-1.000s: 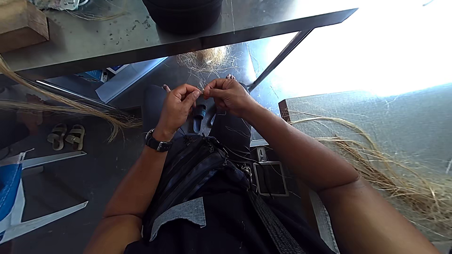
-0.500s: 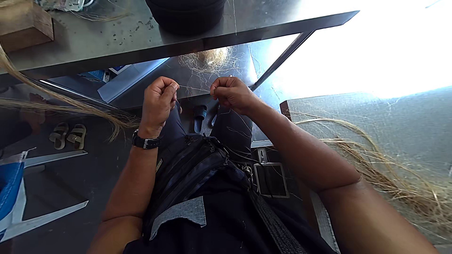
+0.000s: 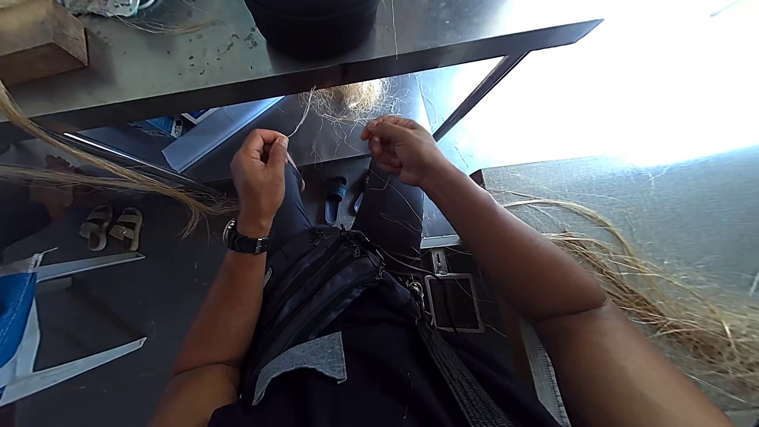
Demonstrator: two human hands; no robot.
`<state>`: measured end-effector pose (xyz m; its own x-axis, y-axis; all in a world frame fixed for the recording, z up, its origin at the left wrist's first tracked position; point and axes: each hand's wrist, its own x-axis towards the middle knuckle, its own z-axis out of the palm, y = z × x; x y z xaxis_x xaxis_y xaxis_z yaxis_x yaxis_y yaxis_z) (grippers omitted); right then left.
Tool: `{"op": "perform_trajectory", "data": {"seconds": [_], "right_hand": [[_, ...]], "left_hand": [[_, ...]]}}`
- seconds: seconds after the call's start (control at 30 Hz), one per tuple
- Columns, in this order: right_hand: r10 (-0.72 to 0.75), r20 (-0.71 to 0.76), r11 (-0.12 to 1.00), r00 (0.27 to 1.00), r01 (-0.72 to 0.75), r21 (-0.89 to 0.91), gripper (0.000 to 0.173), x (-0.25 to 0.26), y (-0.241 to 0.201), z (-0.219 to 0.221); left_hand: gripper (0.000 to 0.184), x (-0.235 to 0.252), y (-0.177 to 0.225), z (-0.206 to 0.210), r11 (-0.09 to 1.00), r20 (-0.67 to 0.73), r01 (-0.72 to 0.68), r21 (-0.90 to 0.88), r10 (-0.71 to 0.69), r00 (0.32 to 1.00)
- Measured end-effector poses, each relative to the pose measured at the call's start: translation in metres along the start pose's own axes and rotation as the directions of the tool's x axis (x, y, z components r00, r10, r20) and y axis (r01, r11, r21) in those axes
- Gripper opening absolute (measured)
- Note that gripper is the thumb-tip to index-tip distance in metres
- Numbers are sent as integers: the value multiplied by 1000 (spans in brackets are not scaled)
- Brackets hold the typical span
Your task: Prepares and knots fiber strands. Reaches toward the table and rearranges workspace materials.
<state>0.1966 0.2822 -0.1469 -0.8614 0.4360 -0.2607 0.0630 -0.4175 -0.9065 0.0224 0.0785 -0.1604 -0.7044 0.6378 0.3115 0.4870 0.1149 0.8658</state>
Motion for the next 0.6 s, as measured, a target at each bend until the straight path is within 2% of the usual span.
{"op": "perform_trajectory", "data": {"seconds": [0.13,0.23,0.3,0.37,0.47,0.53,0.6], "right_hand": [[-6,153,999,988,14,-52,42,-2,10,9],[-42,186,995,982,59,-83,45,-3,10,9],[-74,221,993,972,93,-77,43,-4,9,10],[-96,268,987,959,125,-96,40,-4,9,10],[-104,318,966,942,172,-192,38,-7,10,15],[-92,357,958,930,180,-222,37,-8,13,17],[-73,396,956,915,177,-233,37,-8,16,17]], "left_hand": [[17,-7,3,15,1000,25,-2,9,2,1000],[16,-14,6,20,991,91,66,-114,-55,994],[17,-22,7,19,954,165,170,-245,-132,977],[17,-16,3,22,844,202,322,-429,-258,945],[22,-7,8,19,592,290,494,-637,-410,865],[26,-5,14,15,449,379,511,-733,-355,855],[26,-4,21,13,377,455,511,-773,-232,860]]}}
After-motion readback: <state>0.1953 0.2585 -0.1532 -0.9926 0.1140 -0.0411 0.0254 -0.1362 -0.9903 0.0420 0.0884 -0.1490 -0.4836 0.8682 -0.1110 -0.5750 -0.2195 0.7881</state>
